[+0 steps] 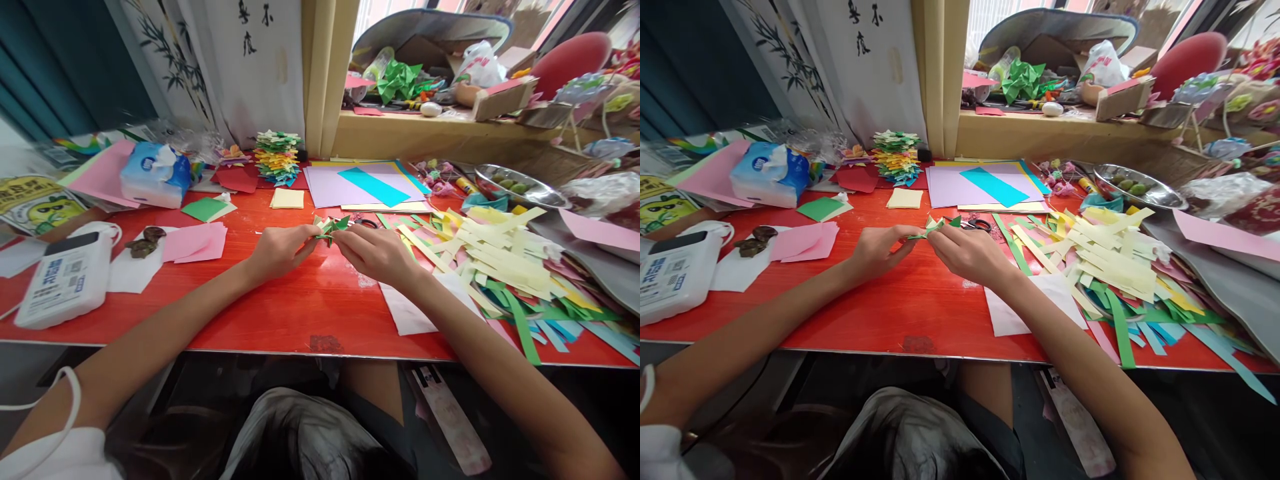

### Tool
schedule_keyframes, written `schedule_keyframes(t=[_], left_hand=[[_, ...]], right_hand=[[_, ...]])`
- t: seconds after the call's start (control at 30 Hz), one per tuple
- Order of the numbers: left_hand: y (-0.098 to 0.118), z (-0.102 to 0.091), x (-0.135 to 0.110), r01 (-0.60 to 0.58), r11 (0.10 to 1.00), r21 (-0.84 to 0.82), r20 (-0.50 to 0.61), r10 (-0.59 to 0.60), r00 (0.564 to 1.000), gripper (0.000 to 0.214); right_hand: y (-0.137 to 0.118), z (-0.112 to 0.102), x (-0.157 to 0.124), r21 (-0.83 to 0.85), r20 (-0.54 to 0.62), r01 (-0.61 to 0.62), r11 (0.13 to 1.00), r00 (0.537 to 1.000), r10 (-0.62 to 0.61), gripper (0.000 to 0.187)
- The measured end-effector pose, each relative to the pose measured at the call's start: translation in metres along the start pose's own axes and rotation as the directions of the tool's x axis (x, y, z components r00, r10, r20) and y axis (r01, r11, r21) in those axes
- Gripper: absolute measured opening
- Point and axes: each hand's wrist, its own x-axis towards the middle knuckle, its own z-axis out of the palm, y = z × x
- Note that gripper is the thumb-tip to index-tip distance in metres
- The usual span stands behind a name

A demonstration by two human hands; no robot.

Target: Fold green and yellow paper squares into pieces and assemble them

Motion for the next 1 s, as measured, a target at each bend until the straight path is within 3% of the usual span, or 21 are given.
schedule_keyframes(t=[0.17, 0.47, 0.67, 1.0], left_hand=[[-0.0002, -0.0001, -0.0006, -0.009, 1.0, 0.0, -0.003, 0.009, 1.0, 0.015], [-0.0003, 0.0011, -0.0017, 0.01, 1.0, -0.009, 0.017, -0.01, 1.0, 0.015], [-0.0002, 0.0017, -0.0022, 0.015, 1.0, -0.01, 0.023, -0.014, 1.0, 0.016], [-0.0031, -0.0023, -0.002, -0.088, 0.995, 0.04, 0.036, 0.087, 0.996, 0.018]], right_hand=[[0.0003, 0.0006, -0.0005, -0.024, 0.017, -0.008, 1.0, 1.0, 0.008, 0.019], [0.0019, 0.0003, -0.003, -0.167, 0.007, 0.112, 0.98, 0.994, -0.113, 0.023], [0.0047, -0.0018, -0.0035, -0.13, 0.046, 0.14, 0.981, 0.99, -0.136, 0.021], [0.0032, -0.0062, -0.0014, -0.171, 0.094, 0.141, 0.975, 0.988, -0.126, 0.023]])
